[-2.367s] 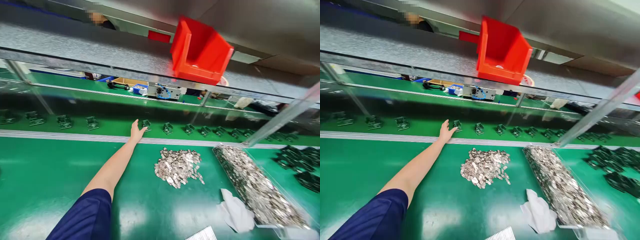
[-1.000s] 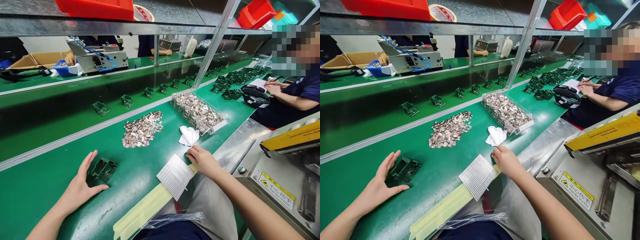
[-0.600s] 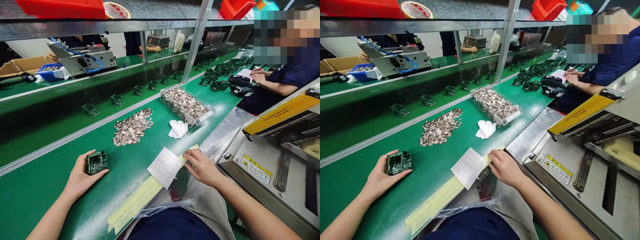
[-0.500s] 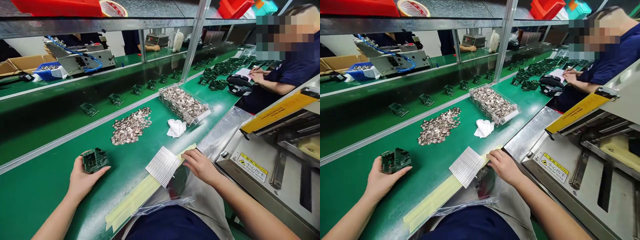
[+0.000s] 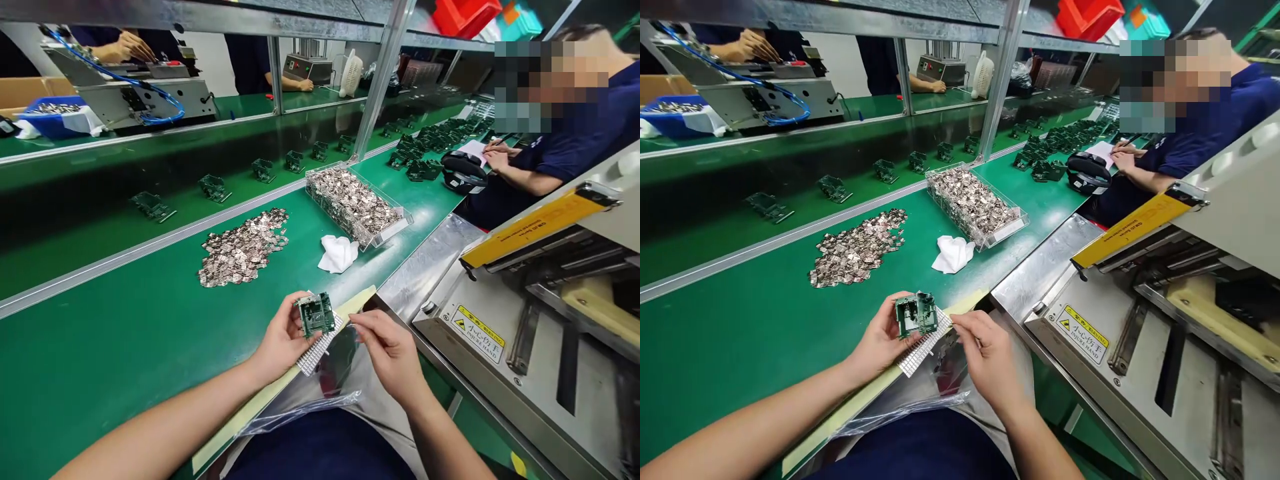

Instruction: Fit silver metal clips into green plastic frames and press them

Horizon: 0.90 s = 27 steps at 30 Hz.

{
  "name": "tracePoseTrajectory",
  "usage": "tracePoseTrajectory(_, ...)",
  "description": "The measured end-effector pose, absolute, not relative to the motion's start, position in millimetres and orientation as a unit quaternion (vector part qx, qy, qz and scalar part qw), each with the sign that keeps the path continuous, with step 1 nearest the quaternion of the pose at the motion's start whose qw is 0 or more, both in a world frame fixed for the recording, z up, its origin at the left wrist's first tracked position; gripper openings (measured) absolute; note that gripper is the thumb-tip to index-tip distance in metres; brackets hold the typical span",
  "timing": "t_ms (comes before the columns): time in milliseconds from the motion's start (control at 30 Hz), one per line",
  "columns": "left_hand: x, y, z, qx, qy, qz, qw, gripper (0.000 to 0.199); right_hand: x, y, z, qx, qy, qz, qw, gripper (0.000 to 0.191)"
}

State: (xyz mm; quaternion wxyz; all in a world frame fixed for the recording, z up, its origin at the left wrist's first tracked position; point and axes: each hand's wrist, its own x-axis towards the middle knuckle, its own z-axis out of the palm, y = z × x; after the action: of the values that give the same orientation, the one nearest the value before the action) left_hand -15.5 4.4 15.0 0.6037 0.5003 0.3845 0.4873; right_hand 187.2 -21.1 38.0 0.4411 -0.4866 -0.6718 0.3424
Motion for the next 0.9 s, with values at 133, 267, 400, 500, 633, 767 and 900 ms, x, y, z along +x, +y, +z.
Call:
tracePoseTrajectory(133, -17.7, -0.3, 9.1, 0.507, 0.383, 0.488, 0.599, 0.05, 161.4, -21.0, 31.8, -0.515, -0.611, 0.382, 0.464, 0.011)
tracePoseTrajectory(267, -18.3, -4.3, 7.4, 0.51, 0.375, 0.484, 0.604, 0.046, 147.8, -17.1, 26.5, -0.509, -0.646, 0.319, 0.471, 0.01)
tracePoseTrajectory(400, -19.1, -5.5, 2.1, 0.518, 0.348, 0.477, 0.618, 0.045, 143.0, -15.2, 26.4, -0.517, -0.652, 0.294, 0.47, 0.011)
tracePoseTrajectory(500, -20.7, -5.5, -0.7, 0.533, 0.339, 0.468, 0.618, 0.044, 140.1, -15.1, 26.2, -0.527, -0.649, 0.281, 0.471, 0.011)
tracePoseTrajectory(633, -22.8, -4.8, -1.3, 0.559, 0.345, 0.456, 0.601, 0.041, 137.4, -15.3, 25.4, -0.538, -0.644, 0.271, 0.471, 0.008)
tracePoseTrajectory(767, -24.2, -5.7, -3.0, 0.589, 0.363, 0.453, 0.562, 0.034, 135.2, -16.1, 25.6, -0.543, -0.639, 0.269, 0.474, 0.01)
tracePoseTrajectory(900, -24.6, -8.7, -6.2, 0.599, 0.395, 0.443, 0.537, 0.034, 133.2, -17.5, 24.4, -0.545, -0.623, 0.279, 0.486, 0.013)
